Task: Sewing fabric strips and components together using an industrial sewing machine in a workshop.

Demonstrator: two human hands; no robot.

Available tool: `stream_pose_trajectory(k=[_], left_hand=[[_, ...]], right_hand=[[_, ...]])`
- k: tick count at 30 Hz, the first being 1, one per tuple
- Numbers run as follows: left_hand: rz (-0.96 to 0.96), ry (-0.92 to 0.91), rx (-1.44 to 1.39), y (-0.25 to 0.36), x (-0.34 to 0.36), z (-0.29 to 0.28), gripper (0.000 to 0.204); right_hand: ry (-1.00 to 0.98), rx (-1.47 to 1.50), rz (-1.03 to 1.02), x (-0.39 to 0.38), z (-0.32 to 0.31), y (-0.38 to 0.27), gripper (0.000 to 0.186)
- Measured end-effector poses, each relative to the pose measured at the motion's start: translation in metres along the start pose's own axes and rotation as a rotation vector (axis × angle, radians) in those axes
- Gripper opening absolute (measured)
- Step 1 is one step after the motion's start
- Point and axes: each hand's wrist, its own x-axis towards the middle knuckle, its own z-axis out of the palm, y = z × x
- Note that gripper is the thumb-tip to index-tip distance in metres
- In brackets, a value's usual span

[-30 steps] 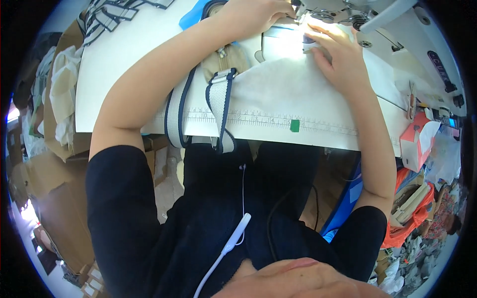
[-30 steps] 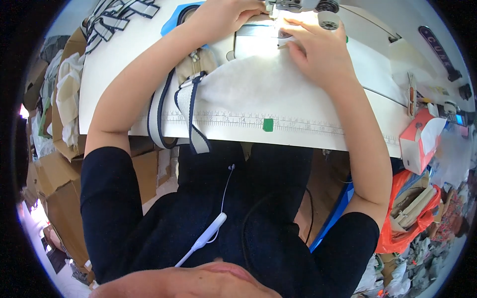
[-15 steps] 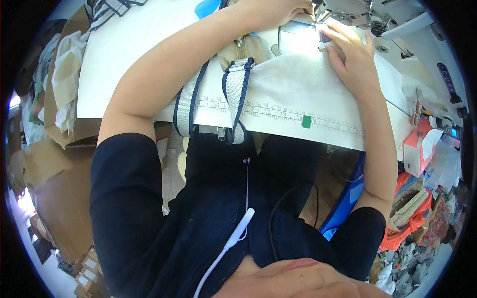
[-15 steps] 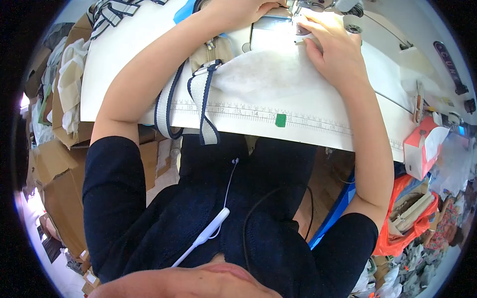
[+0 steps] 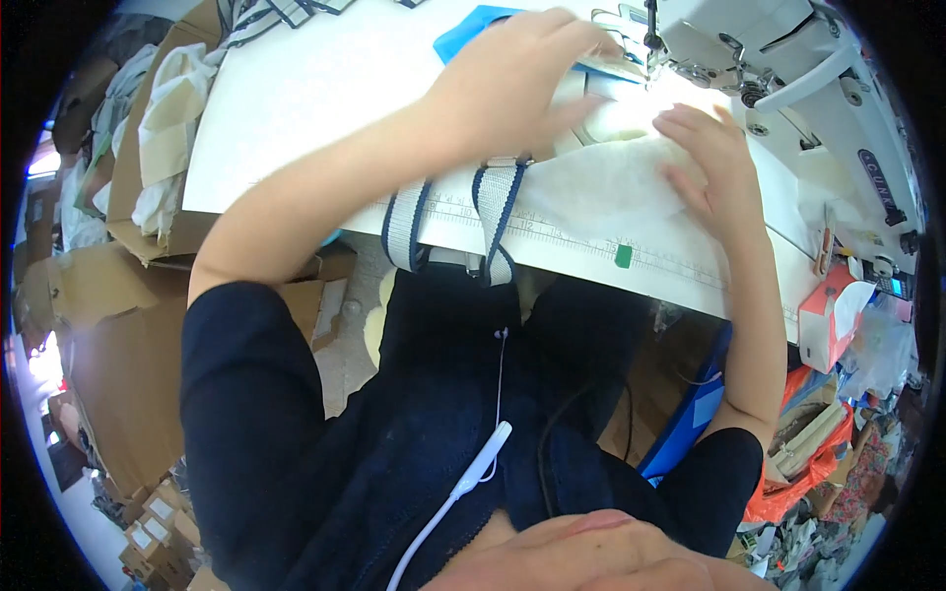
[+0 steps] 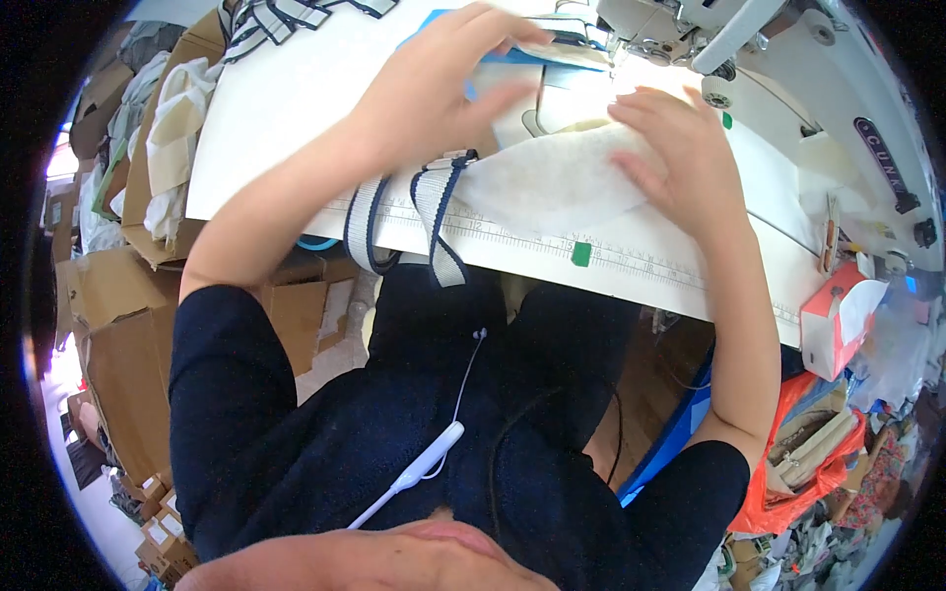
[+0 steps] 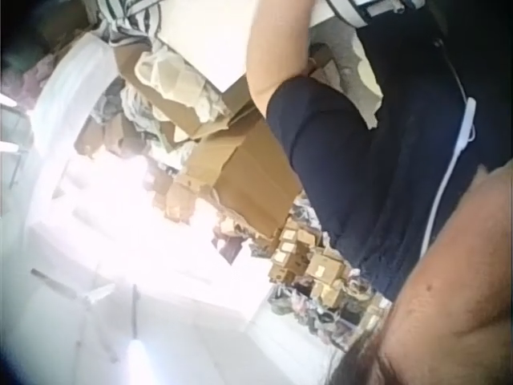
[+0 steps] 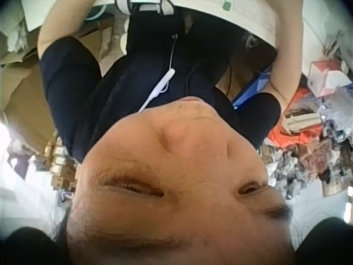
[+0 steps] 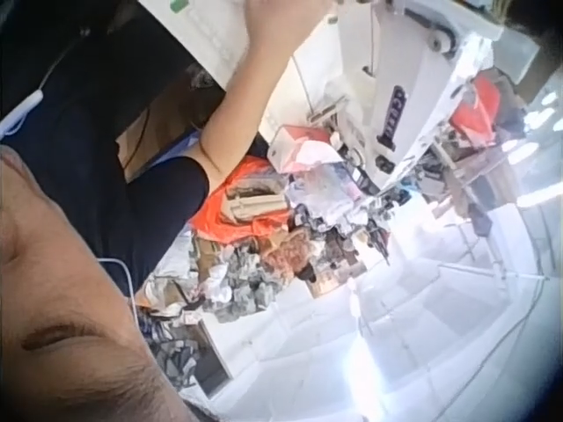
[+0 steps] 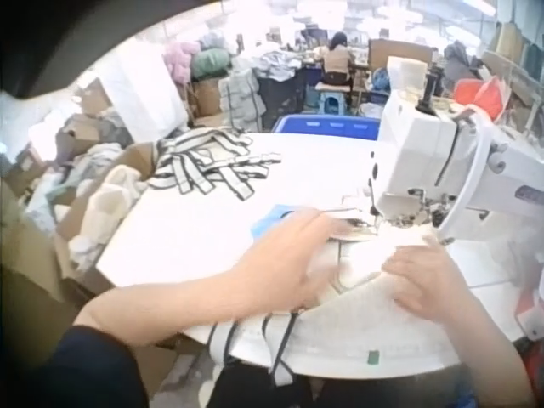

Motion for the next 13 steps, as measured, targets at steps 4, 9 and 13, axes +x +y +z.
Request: stream_pose_trajectory(k=[4,9,13], left_hand=[[-0.045,-0.186,-0.050,0.051,-0.070,-0.038,0.084],[-0.271,-0.188,-0.155,0.051,-0.099,-0.048,0.065],[-0.658,-0.676,-0.361,0.011,-0.081,-0.093,0.057]], right_hand=[[-0.027,0.197,-0.174,0.024,-0.005,-0.052,0.071],[-0.144,0.363,-0.087,0.039,0.009,-0.077,0.066],[-0.567,0.184,0.096,0.037,-0.008,-0.065,0.052]])
